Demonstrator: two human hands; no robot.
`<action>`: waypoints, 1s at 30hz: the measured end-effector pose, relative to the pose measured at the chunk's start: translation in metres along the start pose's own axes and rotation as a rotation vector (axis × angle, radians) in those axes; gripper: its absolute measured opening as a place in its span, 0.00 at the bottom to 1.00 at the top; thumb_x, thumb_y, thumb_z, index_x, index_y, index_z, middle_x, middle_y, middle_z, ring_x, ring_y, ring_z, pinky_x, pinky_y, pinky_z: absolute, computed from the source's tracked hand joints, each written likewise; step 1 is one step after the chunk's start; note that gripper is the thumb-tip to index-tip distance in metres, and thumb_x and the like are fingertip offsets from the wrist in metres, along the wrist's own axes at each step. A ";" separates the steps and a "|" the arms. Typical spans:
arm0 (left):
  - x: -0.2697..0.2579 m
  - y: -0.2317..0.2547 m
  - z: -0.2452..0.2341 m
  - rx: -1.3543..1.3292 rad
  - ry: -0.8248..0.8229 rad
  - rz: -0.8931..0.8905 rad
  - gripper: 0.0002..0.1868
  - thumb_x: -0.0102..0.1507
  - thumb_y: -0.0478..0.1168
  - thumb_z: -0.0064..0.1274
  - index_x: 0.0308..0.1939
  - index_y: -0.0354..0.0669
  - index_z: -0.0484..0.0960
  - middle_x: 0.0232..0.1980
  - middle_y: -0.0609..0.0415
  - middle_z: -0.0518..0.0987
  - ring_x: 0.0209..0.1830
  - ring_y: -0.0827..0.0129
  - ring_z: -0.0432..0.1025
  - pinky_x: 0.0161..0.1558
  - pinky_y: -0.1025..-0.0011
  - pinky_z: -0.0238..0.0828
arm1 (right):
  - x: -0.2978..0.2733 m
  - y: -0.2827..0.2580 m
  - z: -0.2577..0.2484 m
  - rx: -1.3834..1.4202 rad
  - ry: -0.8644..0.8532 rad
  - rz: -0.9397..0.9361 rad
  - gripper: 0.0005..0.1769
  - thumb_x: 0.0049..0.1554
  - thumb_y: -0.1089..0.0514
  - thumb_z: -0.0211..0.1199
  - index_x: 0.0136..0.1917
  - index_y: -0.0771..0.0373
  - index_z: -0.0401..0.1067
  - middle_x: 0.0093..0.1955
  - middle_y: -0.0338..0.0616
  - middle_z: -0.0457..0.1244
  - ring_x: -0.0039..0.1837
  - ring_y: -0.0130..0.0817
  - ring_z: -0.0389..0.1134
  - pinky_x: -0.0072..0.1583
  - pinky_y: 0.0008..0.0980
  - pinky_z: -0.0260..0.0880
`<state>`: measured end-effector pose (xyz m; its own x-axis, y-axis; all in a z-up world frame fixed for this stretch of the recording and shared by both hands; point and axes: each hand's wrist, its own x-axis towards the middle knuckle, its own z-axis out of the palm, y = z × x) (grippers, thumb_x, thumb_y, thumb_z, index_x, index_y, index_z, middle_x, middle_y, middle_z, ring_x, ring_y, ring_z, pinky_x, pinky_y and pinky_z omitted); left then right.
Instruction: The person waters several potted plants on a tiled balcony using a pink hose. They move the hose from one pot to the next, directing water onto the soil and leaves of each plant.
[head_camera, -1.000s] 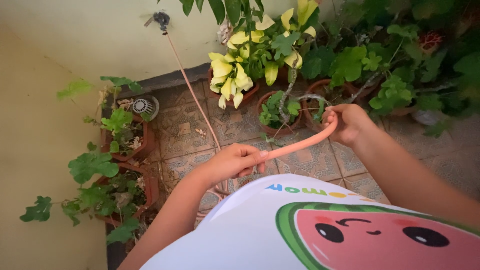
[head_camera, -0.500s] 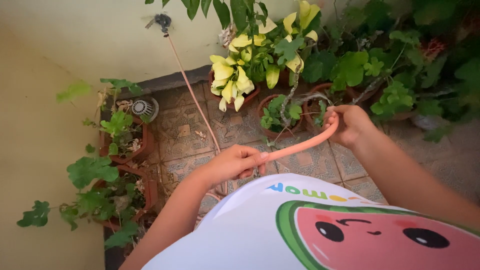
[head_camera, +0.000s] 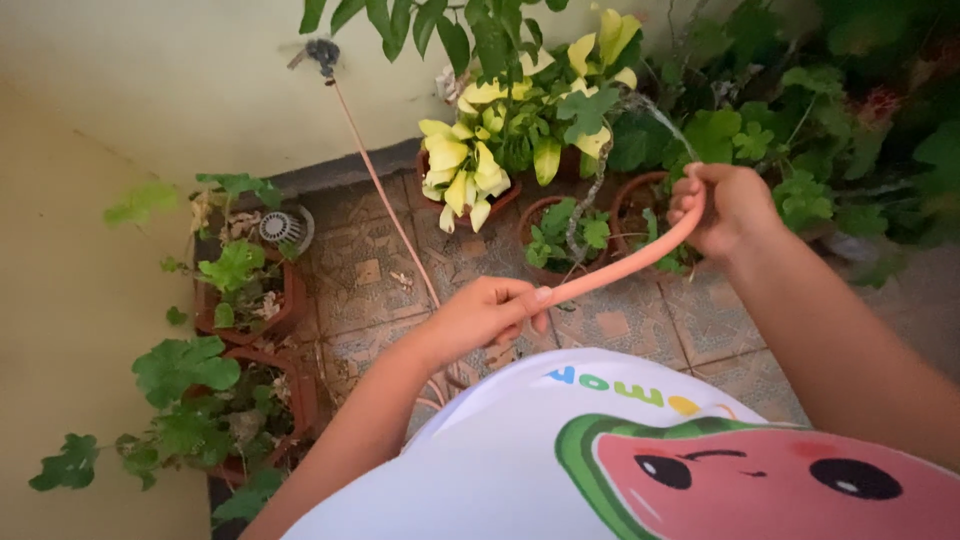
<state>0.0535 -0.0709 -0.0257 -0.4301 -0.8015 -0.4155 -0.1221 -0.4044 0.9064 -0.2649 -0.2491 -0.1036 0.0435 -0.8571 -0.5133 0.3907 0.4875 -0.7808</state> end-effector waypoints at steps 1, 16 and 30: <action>-0.001 0.002 -0.001 -0.002 -0.001 -0.001 0.20 0.71 0.51 0.48 0.34 0.43 0.85 0.14 0.59 0.65 0.12 0.80 0.49 0.18 0.79 0.47 | -0.005 -0.002 0.003 -0.001 0.002 0.002 0.05 0.66 0.59 0.43 0.54 0.60 0.57 0.34 0.22 0.49 0.33 0.20 0.57 0.42 0.30 0.62; 0.084 0.057 0.013 -0.041 0.070 0.017 0.17 0.69 0.46 0.49 0.31 0.44 0.85 0.13 0.59 0.63 0.13 0.78 0.49 0.21 0.78 0.48 | 0.097 -0.052 -0.032 -0.033 -0.011 0.109 0.03 0.65 0.60 0.43 0.50 0.60 0.57 0.33 0.23 0.49 0.32 0.22 0.57 0.41 0.32 0.62; 0.157 0.076 0.046 0.003 0.175 0.005 0.17 0.69 0.47 0.49 0.31 0.45 0.85 0.13 0.59 0.64 0.14 0.77 0.50 0.23 0.77 0.50 | 0.160 -0.097 -0.062 -0.078 -0.057 0.191 0.05 0.64 0.61 0.45 0.54 0.62 0.58 0.33 0.25 0.50 0.32 0.24 0.59 0.42 0.32 0.64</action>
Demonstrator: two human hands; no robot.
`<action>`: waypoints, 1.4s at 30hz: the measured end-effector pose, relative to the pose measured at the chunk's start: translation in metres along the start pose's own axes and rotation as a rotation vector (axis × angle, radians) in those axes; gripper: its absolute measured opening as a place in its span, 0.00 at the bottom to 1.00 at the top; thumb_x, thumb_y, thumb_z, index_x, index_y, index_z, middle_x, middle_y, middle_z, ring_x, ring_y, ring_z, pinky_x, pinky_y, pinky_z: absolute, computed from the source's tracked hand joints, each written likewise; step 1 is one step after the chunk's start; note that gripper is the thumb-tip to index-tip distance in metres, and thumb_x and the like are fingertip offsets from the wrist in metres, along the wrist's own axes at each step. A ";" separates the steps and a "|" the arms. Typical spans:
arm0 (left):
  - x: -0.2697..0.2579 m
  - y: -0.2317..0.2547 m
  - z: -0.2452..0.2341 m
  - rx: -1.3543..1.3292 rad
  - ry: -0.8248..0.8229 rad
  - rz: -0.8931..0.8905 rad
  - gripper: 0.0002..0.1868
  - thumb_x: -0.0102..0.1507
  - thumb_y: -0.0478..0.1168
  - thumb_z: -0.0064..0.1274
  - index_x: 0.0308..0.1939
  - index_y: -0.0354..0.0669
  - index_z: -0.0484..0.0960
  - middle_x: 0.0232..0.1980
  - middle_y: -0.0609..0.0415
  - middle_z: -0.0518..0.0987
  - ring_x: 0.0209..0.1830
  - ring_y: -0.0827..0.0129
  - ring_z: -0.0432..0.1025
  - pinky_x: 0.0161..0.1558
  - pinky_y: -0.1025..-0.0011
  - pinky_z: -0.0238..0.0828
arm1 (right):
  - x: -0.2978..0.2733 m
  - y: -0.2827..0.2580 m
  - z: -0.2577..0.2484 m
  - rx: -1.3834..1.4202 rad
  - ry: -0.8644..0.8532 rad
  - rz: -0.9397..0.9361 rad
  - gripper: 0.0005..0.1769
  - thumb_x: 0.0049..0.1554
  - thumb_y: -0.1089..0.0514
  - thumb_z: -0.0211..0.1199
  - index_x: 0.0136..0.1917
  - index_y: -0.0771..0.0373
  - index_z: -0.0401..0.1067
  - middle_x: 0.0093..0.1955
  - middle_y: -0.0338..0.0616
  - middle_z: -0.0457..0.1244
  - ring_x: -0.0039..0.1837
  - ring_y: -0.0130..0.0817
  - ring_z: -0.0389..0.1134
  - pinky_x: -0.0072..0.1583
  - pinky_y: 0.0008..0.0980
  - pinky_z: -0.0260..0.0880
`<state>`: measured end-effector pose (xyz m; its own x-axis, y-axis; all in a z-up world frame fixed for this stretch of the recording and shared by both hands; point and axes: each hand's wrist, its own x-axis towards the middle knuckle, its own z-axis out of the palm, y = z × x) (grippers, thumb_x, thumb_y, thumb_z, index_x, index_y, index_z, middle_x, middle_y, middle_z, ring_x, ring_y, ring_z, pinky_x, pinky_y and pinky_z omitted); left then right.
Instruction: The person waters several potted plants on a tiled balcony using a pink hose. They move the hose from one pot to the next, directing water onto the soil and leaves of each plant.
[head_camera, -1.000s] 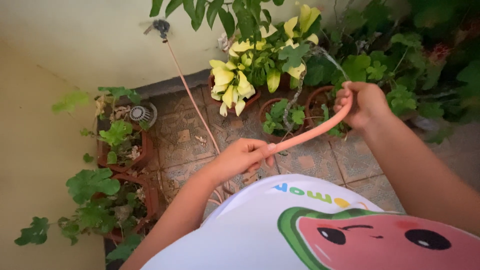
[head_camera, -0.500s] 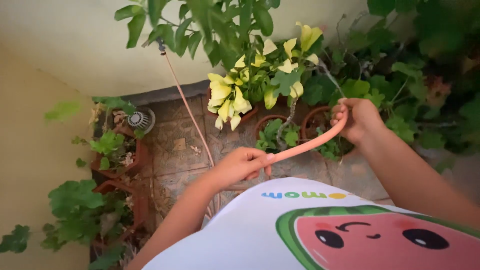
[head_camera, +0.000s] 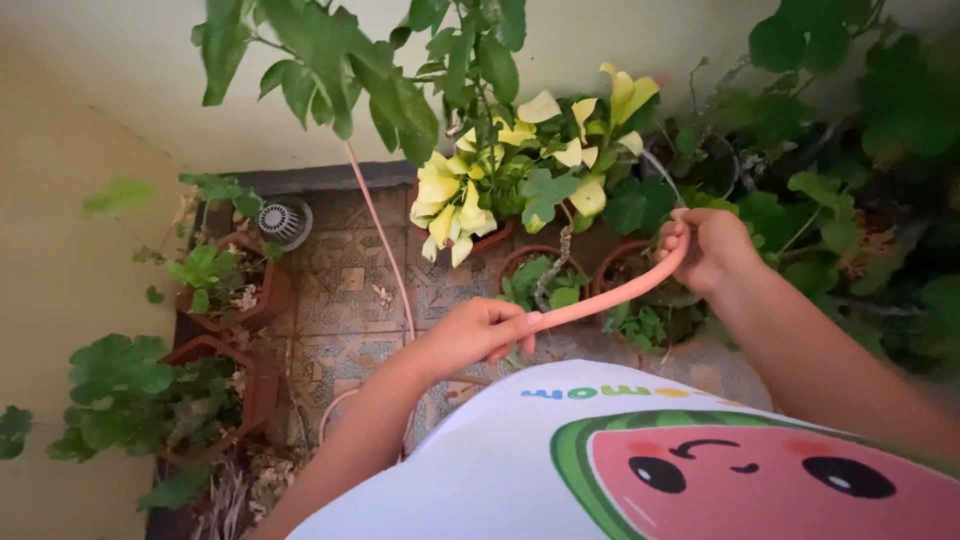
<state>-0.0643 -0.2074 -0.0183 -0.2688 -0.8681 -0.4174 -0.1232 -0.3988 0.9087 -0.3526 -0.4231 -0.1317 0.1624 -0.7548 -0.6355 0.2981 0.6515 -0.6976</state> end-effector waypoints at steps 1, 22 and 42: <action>0.005 -0.001 0.001 0.001 0.002 0.000 0.17 0.69 0.47 0.49 0.31 0.45 0.85 0.13 0.59 0.64 0.14 0.77 0.50 0.23 0.77 0.50 | 0.002 -0.003 0.000 0.000 -0.002 0.000 0.05 0.64 0.61 0.45 0.54 0.62 0.58 0.33 0.25 0.50 0.32 0.24 0.59 0.42 0.32 0.64; 0.043 0.008 0.005 0.000 0.051 -0.051 0.17 0.69 0.49 0.51 0.31 0.45 0.86 0.12 0.59 0.64 0.12 0.78 0.51 0.20 0.79 0.49 | 0.018 -0.031 -0.005 -0.017 0.049 0.004 0.05 0.66 0.57 0.45 0.53 0.60 0.58 0.33 0.28 0.52 0.33 0.30 0.61 0.47 0.35 0.69; 0.069 0.032 0.014 0.028 0.025 -0.099 0.18 0.69 0.50 0.51 0.31 0.45 0.86 0.12 0.58 0.64 0.12 0.77 0.52 0.19 0.78 0.49 | 0.002 -0.061 -0.001 -0.033 0.049 -0.006 0.10 0.66 0.56 0.42 0.60 0.59 0.54 0.36 0.29 0.51 0.35 0.28 0.59 0.47 0.34 0.66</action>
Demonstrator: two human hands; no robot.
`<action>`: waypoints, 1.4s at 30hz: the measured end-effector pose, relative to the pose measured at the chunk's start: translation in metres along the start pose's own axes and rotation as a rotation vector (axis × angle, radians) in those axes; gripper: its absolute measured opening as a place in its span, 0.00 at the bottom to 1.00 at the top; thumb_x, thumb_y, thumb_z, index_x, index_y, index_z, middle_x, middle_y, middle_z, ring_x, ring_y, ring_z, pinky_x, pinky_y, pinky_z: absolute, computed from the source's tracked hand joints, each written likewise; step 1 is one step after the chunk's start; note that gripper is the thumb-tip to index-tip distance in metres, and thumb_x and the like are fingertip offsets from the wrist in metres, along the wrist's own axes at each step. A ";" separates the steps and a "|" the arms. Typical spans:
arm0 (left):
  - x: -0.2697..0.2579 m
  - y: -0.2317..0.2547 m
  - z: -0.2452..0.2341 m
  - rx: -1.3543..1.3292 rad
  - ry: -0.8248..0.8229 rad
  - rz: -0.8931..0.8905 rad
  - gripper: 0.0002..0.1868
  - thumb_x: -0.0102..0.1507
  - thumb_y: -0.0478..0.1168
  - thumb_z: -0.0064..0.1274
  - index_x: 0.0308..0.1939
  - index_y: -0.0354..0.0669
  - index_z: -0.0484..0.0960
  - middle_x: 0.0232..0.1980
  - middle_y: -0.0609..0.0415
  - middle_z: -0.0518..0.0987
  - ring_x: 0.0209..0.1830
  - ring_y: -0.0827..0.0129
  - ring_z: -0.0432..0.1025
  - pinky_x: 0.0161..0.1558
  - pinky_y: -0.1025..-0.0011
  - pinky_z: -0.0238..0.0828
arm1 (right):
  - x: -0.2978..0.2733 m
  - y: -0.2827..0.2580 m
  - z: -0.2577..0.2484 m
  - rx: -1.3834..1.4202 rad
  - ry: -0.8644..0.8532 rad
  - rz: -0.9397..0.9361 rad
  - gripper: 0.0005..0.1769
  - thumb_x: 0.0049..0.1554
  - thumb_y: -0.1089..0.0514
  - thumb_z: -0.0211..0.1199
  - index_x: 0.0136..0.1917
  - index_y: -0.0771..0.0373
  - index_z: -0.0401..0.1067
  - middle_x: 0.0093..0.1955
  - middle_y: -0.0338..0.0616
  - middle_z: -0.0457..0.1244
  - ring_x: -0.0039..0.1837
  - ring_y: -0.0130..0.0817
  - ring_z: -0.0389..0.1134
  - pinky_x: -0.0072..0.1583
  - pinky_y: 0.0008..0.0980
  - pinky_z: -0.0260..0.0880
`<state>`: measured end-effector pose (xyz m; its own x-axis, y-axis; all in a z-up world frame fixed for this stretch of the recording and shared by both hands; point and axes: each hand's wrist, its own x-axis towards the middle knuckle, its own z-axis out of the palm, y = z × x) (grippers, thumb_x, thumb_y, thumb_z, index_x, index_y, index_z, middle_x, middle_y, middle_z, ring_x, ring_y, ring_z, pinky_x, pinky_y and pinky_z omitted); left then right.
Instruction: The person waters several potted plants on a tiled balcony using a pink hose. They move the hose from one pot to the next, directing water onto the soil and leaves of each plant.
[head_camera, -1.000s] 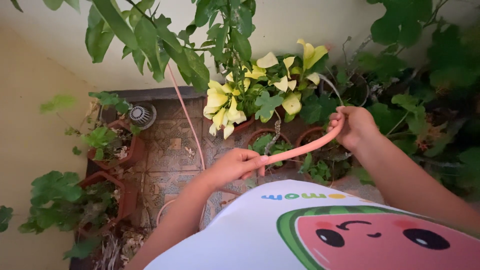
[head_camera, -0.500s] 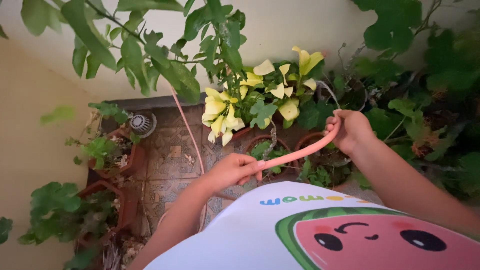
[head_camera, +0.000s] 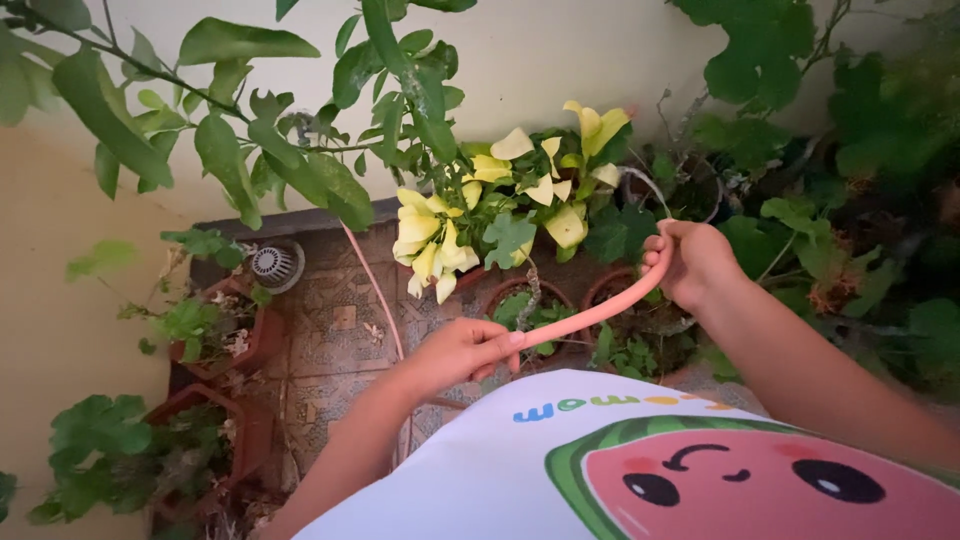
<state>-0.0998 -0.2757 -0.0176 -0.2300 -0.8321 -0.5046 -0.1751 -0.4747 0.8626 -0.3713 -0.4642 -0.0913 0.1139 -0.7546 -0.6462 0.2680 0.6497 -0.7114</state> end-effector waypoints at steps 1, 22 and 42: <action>0.001 -0.001 0.000 -0.002 0.001 0.000 0.18 0.69 0.50 0.51 0.31 0.45 0.86 0.12 0.58 0.64 0.12 0.77 0.52 0.19 0.78 0.49 | 0.004 0.000 -0.002 -0.002 0.000 0.001 0.10 0.66 0.56 0.42 0.60 0.59 0.54 0.36 0.29 0.51 0.35 0.28 0.59 0.47 0.34 0.66; 0.004 -0.016 0.005 -0.009 0.035 -0.031 0.18 0.69 0.50 0.51 0.32 0.45 0.87 0.12 0.57 0.65 0.12 0.77 0.53 0.20 0.79 0.49 | 0.024 0.010 -0.015 0.006 -0.035 0.034 0.10 0.66 0.58 0.45 0.60 0.62 0.55 0.36 0.32 0.53 0.35 0.32 0.61 0.49 0.37 0.70; -0.009 -0.013 0.010 -0.024 0.057 -0.023 0.18 0.68 0.50 0.51 0.32 0.44 0.87 0.13 0.57 0.65 0.13 0.77 0.53 0.20 0.78 0.49 | 0.023 0.017 -0.015 -0.022 -0.044 0.038 0.11 0.66 0.58 0.44 0.61 0.62 0.56 0.35 0.30 0.53 0.35 0.31 0.62 0.49 0.38 0.69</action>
<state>-0.1047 -0.2594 -0.0242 -0.1712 -0.8357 -0.5218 -0.1561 -0.4999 0.8519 -0.3789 -0.4691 -0.1221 0.1659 -0.7324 -0.6604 0.2421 0.6794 -0.6927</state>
